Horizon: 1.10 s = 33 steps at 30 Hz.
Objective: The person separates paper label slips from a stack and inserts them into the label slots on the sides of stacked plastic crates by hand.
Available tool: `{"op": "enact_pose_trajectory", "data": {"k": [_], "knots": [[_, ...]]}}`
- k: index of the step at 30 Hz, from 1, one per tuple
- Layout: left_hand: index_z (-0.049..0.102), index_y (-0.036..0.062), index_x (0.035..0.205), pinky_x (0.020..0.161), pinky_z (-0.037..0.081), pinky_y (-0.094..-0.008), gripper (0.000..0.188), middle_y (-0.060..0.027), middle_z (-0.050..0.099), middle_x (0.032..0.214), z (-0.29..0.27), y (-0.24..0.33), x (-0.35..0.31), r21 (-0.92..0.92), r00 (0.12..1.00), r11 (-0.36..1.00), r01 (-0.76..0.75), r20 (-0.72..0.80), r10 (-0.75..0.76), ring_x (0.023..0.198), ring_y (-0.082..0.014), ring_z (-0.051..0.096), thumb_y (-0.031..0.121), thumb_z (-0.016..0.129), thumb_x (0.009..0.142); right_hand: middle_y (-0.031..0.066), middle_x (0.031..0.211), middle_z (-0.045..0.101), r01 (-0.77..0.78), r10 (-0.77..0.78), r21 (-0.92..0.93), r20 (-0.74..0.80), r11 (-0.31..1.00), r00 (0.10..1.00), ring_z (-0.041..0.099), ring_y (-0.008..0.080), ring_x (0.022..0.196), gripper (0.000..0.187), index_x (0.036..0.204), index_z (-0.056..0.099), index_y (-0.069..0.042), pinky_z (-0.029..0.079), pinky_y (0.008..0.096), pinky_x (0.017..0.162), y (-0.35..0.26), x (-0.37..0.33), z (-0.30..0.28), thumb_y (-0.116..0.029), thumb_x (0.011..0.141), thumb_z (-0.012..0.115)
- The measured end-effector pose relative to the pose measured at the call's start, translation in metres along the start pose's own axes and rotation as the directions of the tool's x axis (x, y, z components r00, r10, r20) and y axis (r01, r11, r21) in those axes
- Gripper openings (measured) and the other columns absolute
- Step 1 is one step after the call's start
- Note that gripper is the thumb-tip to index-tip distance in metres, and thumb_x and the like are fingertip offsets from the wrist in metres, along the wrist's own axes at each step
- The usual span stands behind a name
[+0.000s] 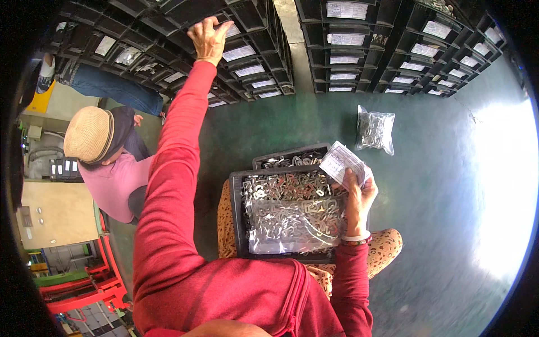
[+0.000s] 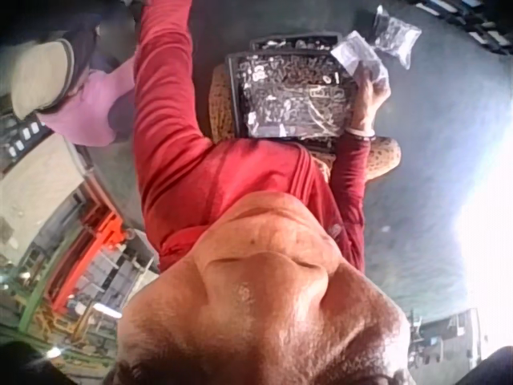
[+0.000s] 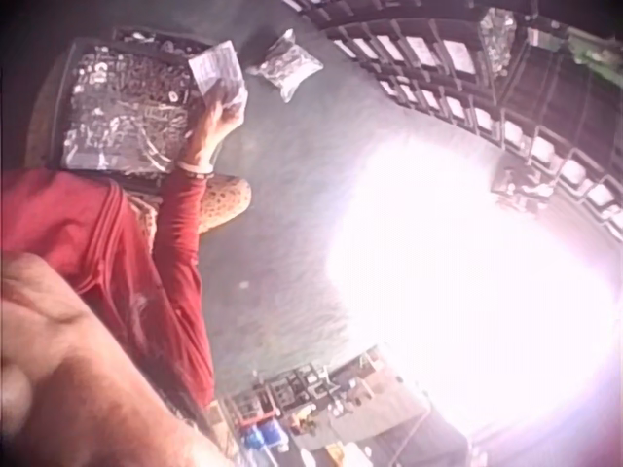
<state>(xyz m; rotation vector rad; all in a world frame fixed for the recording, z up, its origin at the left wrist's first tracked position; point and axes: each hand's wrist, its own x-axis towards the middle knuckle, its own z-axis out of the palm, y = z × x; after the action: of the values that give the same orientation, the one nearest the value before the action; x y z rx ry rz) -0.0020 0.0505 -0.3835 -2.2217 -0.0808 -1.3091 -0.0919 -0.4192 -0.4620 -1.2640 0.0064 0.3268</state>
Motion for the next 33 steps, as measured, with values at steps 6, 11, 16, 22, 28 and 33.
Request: {"op": "enact_pose_trajectory", "data": {"k": [6, 11, 16, 22, 28, 33], "knots": [[0.066, 0.0399, 0.088, 0.082, 0.025, -0.0384, 0.023, 0.0093, 0.047, 0.097, -0.003, -0.022, 0.012, 0.099, 0.952, 0.947, -0.307, 0.037, 0.305, 0.094, -0.0146, 0.039, 0.024, 0.063, 0.072, 0.0059, 0.083, 0.063, -0.005, 0.004, -0.032, -0.034, 0.999, 0.999, 0.059, 0.0113, 0.063, 0.02, 0.1, 0.057, 0.002, 0.049, 0.0231, 0.053, -0.003, -0.003, 0.001, -0.01, 0.085, 0.06], [0.066, 0.041, 0.083, 0.08, 0.024, -0.0359, 0.019, 0.0156, 0.047, 0.101, 0.003, -0.027, 0.019, 0.069, 0.891, 0.892, -0.447, -0.055, 0.45, 0.095, -0.0109, 0.037, 0.029, 0.064, 0.069, 0.0078, 0.083, 0.063, -0.021, 0.02, -0.026, -0.056, 0.999, 0.998, 0.06, 0.0128, 0.062, 0.018, 0.1, 0.056, 0.002, 0.051, 0.0236, 0.05, -0.002, -0.003, 0.001, -0.005, 0.084, 0.059], [0.066, 0.0357, 0.083, 0.083, 0.023, -0.0357, 0.02, 0.0136, 0.047, 0.1, -0.001, -0.033, 0.031, -0.003, 0.846, 0.846, -0.533, -0.019, 0.533, 0.098, -0.0103, 0.037, 0.025, 0.064, 0.066, 0.0057, 0.08, 0.063, 0.005, -0.011, -0.07, -0.078, 0.998, 0.997, 0.058, 0.0112, 0.058, 0.017, 0.098, 0.057, 0.002, 0.047, 0.0224, 0.05, -0.002, -0.004, 0.003, -0.01, 0.086, 0.058], [0.063, 0.0294, 0.091, 0.085, 0.024, -0.0345, 0.022, 0.01, 0.046, 0.102, 0.007, -0.029, 0.025, 0.021, 0.841, 0.841, -0.541, 0.028, 0.54, 0.101, -0.0099, 0.036, 0.023, 0.061, 0.07, 0.0071, 0.083, 0.063, -0.016, 0.014, -0.029, -0.057, 0.999, 0.998, 0.059, 0.0128, 0.062, 0.018, 0.101, 0.056, 0.002, 0.049, 0.0238, 0.053, 0.003, -0.002, -0.001, -0.006, 0.085, 0.058], [0.064, 0.0284, 0.093, 0.085, 0.024, -0.0351, 0.022, 0.01, 0.046, 0.104, 0.001, -0.038, 0.011, -0.021, 0.846, 0.846, -0.532, 0.016, 0.533, 0.102, -0.0102, 0.038, 0.023, 0.061, 0.072, 0.0068, 0.085, 0.063, -0.01, 0.009, -0.026, -0.051, 1.0, 0.999, 0.059, 0.0124, 0.065, 0.018, 0.101, 0.056, 0.002, 0.049, 0.0237, 0.052, 0.001, 0.001, -0.002, -0.006, 0.085, 0.058], [0.062, 0.0284, 0.101, 0.084, 0.026, -0.034, 0.029, 0.0135, 0.049, 0.106, -0.007, -0.035, 0.01, -0.067, 0.814, 0.819, -0.571, 0.09, 0.574, 0.098, -0.0093, 0.041, 0.02, 0.059, 0.073, 0.0065, 0.084, 0.063, -0.008, 0.006, -0.039, -0.046, 0.999, 0.999, 0.059, 0.0125, 0.065, 0.018, 0.101, 0.056, 0.002, 0.049, 0.0235, 0.052, 0.002, 0.001, -0.003, -0.007, 0.086, 0.058]]}}
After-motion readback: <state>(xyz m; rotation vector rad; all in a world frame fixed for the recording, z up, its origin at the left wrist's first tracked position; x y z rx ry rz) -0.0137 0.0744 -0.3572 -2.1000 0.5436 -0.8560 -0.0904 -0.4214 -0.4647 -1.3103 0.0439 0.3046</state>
